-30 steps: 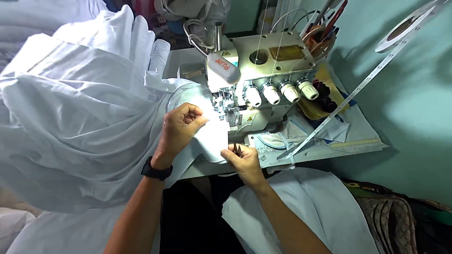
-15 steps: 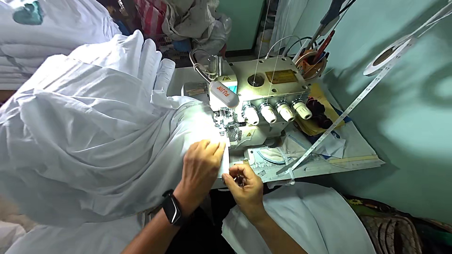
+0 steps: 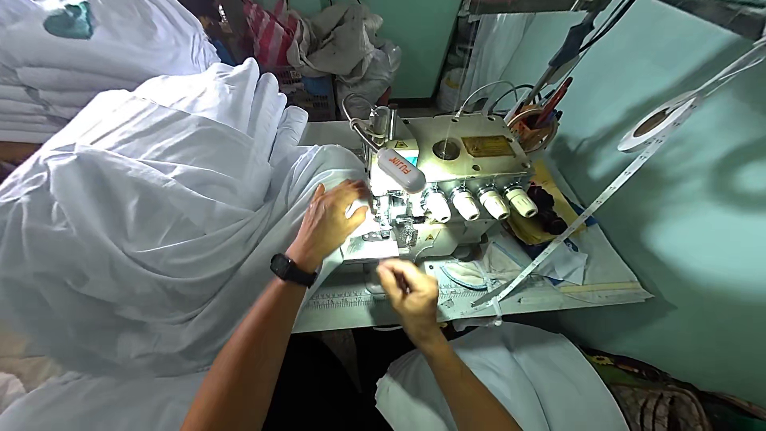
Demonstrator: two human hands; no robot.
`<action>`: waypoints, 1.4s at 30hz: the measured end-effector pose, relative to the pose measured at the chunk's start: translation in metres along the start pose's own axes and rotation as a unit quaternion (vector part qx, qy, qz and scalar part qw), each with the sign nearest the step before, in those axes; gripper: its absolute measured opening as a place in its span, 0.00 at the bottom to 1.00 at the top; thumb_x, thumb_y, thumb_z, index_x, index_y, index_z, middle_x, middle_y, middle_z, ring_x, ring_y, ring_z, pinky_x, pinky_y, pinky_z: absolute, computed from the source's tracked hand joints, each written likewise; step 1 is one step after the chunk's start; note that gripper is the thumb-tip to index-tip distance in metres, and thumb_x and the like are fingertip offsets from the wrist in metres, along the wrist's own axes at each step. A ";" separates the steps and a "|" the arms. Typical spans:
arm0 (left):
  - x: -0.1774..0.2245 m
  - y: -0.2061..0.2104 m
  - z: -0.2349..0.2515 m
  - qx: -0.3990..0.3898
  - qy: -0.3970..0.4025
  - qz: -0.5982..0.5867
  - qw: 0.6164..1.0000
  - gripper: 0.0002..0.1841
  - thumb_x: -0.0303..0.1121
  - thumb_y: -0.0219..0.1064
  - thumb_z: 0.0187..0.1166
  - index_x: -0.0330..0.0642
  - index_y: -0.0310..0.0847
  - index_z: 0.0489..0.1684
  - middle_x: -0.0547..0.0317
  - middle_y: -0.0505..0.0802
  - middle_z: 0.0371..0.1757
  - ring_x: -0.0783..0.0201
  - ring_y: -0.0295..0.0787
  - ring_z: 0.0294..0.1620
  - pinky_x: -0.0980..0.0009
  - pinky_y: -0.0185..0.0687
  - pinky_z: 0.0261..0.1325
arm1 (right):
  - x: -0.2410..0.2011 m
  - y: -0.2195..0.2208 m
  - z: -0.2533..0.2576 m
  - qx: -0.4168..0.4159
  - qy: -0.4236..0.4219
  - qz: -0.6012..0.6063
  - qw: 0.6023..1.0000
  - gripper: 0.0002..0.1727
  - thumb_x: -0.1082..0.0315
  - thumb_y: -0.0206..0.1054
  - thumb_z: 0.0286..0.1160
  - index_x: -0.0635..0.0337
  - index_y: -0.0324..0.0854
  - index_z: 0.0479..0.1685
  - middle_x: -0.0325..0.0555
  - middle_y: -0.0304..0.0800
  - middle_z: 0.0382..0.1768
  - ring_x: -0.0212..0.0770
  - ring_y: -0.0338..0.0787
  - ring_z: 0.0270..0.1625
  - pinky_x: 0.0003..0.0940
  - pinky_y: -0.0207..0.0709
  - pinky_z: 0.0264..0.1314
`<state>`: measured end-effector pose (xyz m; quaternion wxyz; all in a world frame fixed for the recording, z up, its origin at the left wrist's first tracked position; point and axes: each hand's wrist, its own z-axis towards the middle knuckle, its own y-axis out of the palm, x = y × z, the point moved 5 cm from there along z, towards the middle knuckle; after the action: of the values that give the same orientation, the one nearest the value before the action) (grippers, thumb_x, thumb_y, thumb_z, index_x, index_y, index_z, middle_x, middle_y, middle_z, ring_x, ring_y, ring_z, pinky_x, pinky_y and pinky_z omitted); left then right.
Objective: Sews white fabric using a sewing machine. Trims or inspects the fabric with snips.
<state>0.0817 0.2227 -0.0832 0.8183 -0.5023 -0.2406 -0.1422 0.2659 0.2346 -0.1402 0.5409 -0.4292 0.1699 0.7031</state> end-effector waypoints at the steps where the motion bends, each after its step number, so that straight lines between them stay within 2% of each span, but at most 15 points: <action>1: -0.006 0.000 0.008 -0.001 -0.014 -0.002 1.000 0.16 0.33 0.63 0.82 0.35 0.90 0.59 0.45 0.91 0.67 0.45 0.82 0.77 0.34 0.60 0.82 | 0.008 0.003 -0.018 -0.014 -0.004 -0.011 1.000 0.08 0.72 0.71 0.69 0.70 0.90 0.30 0.45 0.90 0.22 0.22 0.82 0.22 0.15 0.76 0.28; 5: -0.027 -0.004 0.034 0.019 -0.111 -0.017 0.994 0.18 0.32 0.62 0.85 0.28 0.85 0.65 0.37 0.85 0.74 0.43 0.75 0.82 0.46 0.62 0.87 | 0.025 0.007 -0.054 -0.098 -0.030 -0.113 0.988 0.11 0.63 0.71 0.64 0.62 0.90 0.23 0.44 0.90 0.18 0.36 0.88 0.18 0.33 0.77 0.19; 9: -0.028 -0.012 0.010 0.069 -0.264 -0.088 0.958 0.24 0.33 0.56 0.90 0.29 0.71 0.81 0.36 0.76 0.83 0.46 0.68 0.87 0.51 0.58 0.89 | 0.013 -0.008 -0.019 -0.160 0.117 0.065 0.978 0.20 0.53 0.73 0.71 0.65 0.85 0.28 0.32 0.80 0.20 0.17 0.72 0.22 0.15 0.67 0.25; 11: -0.008 -0.011 -0.029 0.059 -0.312 -0.112 0.942 0.31 0.43 0.61 0.88 0.34 0.64 0.86 0.32 0.84 0.73 0.40 0.81 0.74 0.42 0.72 0.78 | -0.001 -0.021 0.006 -0.180 0.082 0.016 0.980 0.34 0.37 0.59 0.81 0.66 0.84 0.38 0.36 0.79 0.23 0.23 0.74 0.24 0.22 0.70 0.29; 13: 0.013 -0.006 -0.071 0.059 -0.304 -0.113 0.944 0.40 0.47 0.73 0.77 0.35 0.62 0.85 0.35 0.89 0.59 0.43 0.90 0.57 0.41 0.84 0.60 | -0.018 -0.027 0.029 -0.182 0.007 -0.087 0.980 0.39 0.32 0.50 0.83 0.66 0.84 0.42 0.40 0.79 0.21 0.30 0.76 0.23 0.28 0.71 0.28; 15: 0.025 0.001 -0.099 0.079 -0.283 -0.084 0.952 0.49 0.40 0.83 0.64 0.26 0.60 0.85 0.31 0.90 0.57 0.41 0.91 0.55 0.41 0.85 0.59 | -0.035 -0.024 0.047 -0.192 -0.056 -0.194 0.960 0.36 0.36 0.49 0.85 0.65 0.85 0.47 0.42 0.81 0.20 0.38 0.79 0.20 0.36 0.71 0.23; 17: 0.029 0.004 -0.115 0.094 -0.283 -0.046 0.953 0.43 0.31 0.80 0.67 0.21 0.62 0.83 0.28 0.90 0.58 0.38 0.91 0.58 0.42 0.83 0.64 | -0.046 -0.014 0.057 -0.200 -0.093 -0.286 0.932 0.23 0.52 0.59 0.83 0.66 0.87 0.47 0.50 0.85 0.25 0.51 0.85 0.22 0.46 0.71 0.20; 20: 0.031 0.005 -0.122 0.130 -0.267 0.014 0.955 0.32 0.23 0.73 0.71 0.21 0.71 0.77 0.30 0.93 0.52 0.38 0.94 0.52 0.44 0.86 0.59 | -0.054 0.002 0.062 -0.203 -0.111 -0.391 0.891 0.10 0.67 0.72 0.74 0.69 0.87 0.40 0.61 0.84 0.31 0.60 0.87 0.26 0.50 0.74 0.20; 22: 0.039 0.002 -0.124 0.133 -0.251 0.048 0.958 0.27 0.19 0.67 0.72 0.20 0.74 0.74 0.31 0.94 0.47 0.38 0.95 0.47 0.44 0.88 0.54 | -0.056 0.010 0.065 -0.191 -0.115 -0.397 0.890 0.11 0.69 0.74 0.72 0.71 0.85 0.34 0.62 0.82 0.31 0.59 0.86 0.25 0.49 0.74 0.20; 24: 0.050 -0.001 -0.136 0.131 -0.210 0.068 0.966 0.19 0.16 0.63 0.72 0.20 0.82 0.62 0.33 0.95 0.41 0.41 0.96 0.41 0.47 0.90 0.48 | -0.053 0.016 0.063 -0.181 -0.130 -0.353 0.909 0.11 0.70 0.72 0.74 0.71 0.83 0.30 0.60 0.83 0.30 0.58 0.87 0.24 0.49 0.74 0.19; 25: 0.057 -0.003 -0.146 0.130 -0.179 0.054 0.974 0.14 0.16 0.64 0.70 0.22 0.87 0.52 0.37 0.95 0.37 0.47 0.97 0.38 0.53 0.91 0.46 | -0.052 0.016 0.060 -0.173 -0.138 -0.316 0.922 0.11 0.70 0.70 0.76 0.71 0.84 0.30 0.58 0.84 0.28 0.56 0.87 0.23 0.48 0.75 0.19; 28: 0.066 -0.006 -0.192 0.126 -0.058 -0.102 0.985 0.08 0.23 0.65 0.74 0.29 0.89 0.43 0.49 0.96 0.39 0.69 0.94 0.43 0.75 0.87 0.54 | -0.051 0.008 0.038 -0.155 -0.130 -0.203 0.958 0.11 0.69 0.68 0.76 0.70 0.88 0.34 0.54 0.86 0.26 0.50 0.87 0.24 0.43 0.77 0.22; 31: 0.067 -0.003 -0.236 0.139 -0.016 -0.236 0.962 0.09 0.35 0.59 0.88 0.38 0.79 0.47 0.59 0.91 0.49 0.79 0.87 0.57 0.80 0.81 0.64 | -0.030 0.014 -0.004 -0.154 -0.100 -0.134 0.974 0.12 0.67 0.68 0.76 0.71 0.89 0.35 0.53 0.86 0.27 0.44 0.84 0.23 0.35 0.78 0.24; 37: 0.075 -0.007 -0.259 0.194 -0.035 -0.254 0.947 0.08 0.34 0.57 0.90 0.44 0.81 0.54 0.71 0.91 0.57 0.85 0.83 0.64 0.83 0.76 0.71 | -0.010 0.031 -0.049 -0.138 -0.074 -0.173 0.973 0.12 0.67 0.69 0.70 0.72 0.90 0.37 0.58 0.90 0.32 0.49 0.90 0.27 0.39 0.80 0.24; 42: 0.075 -0.002 -0.260 0.159 -0.026 -0.275 0.948 0.06 0.30 0.57 0.89 0.40 0.78 0.53 0.63 0.91 0.57 0.80 0.85 0.63 0.81 0.78 0.70 | -0.015 0.037 -0.056 -0.139 -0.080 -0.105 0.981 0.12 0.68 0.70 0.70 0.72 0.90 0.37 0.55 0.90 0.31 0.43 0.87 0.26 0.31 0.79 0.27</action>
<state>0.2090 -0.0094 -0.1400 0.8100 -0.2836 -0.4099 -0.3091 0.2562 0.1725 -0.1689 0.5584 -0.4582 -0.0194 0.6913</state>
